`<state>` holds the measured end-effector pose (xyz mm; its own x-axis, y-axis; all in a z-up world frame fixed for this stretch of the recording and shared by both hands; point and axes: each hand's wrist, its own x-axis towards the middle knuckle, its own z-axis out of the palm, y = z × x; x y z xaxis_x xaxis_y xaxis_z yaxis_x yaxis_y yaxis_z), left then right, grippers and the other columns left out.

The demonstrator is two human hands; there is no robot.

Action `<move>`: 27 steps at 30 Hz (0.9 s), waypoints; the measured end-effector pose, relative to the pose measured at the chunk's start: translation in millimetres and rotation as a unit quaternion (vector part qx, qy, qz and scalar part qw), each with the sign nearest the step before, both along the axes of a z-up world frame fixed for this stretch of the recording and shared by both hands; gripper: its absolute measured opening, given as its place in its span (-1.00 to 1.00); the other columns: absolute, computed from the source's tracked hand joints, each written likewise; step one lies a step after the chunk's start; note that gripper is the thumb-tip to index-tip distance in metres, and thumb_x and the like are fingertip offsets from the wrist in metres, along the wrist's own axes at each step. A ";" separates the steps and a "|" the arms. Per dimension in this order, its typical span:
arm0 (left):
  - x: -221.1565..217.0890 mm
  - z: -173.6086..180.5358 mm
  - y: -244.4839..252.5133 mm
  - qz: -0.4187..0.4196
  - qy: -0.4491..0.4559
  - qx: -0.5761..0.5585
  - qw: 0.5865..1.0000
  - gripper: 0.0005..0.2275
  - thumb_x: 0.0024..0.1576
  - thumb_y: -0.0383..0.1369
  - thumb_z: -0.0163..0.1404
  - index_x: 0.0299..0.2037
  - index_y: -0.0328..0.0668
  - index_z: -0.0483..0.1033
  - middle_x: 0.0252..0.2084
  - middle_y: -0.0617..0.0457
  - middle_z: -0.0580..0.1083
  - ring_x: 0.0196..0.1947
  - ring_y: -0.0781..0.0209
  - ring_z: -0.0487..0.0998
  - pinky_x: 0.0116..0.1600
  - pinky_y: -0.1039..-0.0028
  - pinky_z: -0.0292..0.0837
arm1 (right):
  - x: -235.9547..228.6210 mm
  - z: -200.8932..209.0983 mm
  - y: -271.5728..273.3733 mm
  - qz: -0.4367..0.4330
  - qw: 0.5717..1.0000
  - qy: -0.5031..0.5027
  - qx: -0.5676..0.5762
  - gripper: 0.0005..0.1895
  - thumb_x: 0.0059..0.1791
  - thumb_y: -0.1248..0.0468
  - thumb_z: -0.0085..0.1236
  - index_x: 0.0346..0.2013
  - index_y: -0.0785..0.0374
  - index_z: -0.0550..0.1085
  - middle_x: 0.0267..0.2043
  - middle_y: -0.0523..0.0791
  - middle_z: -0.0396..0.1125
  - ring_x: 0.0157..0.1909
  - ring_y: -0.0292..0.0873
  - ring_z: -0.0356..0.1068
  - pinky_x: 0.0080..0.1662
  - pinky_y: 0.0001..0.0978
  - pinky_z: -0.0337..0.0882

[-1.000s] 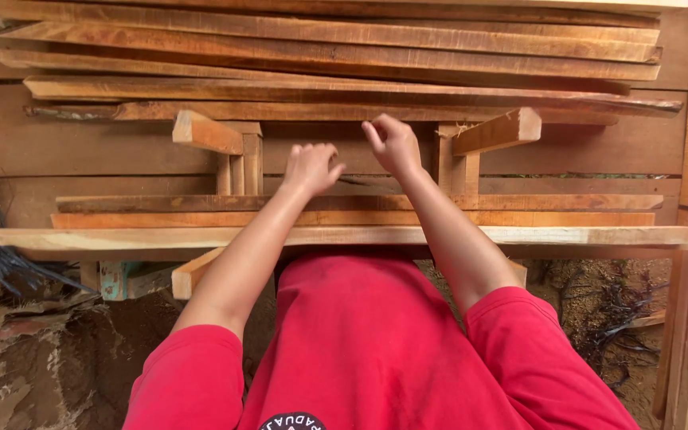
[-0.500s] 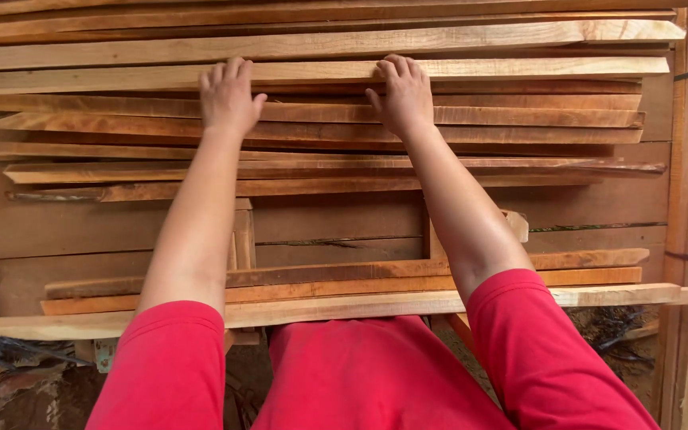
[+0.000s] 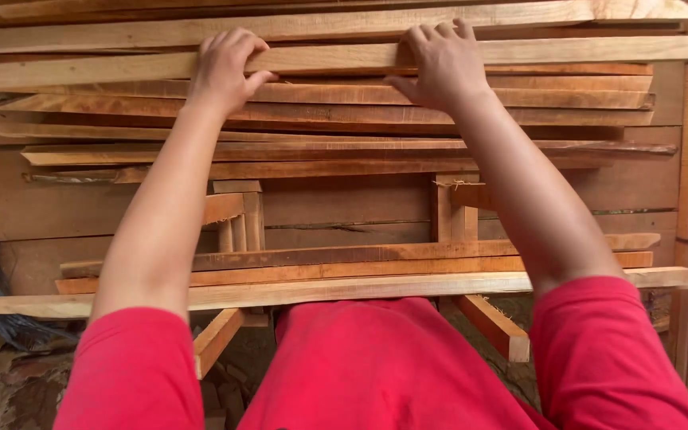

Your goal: Tying bundles of wooden planks with plastic ties and arranging lumber on a wooden stand.

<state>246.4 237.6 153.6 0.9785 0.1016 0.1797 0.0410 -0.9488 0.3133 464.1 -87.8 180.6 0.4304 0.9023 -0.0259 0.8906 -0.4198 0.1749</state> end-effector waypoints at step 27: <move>-175.8 22.0 -184.1 -0.031 0.109 -0.205 0.972 -0.65 0.04 -0.15 0.31 -0.03 -0.06 0.61 -0.05 0.04 0.52 0.00 -0.05 0.58 0.08 0.23 0.51 | -181.4 26.6 -127.6 -0.058 0.903 0.410 -0.109 -0.45 -0.06 -0.13 0.33 0.06 0.16 0.58 0.01 0.00 0.52 0.07 0.08 0.51 0.09 -0.10 0.49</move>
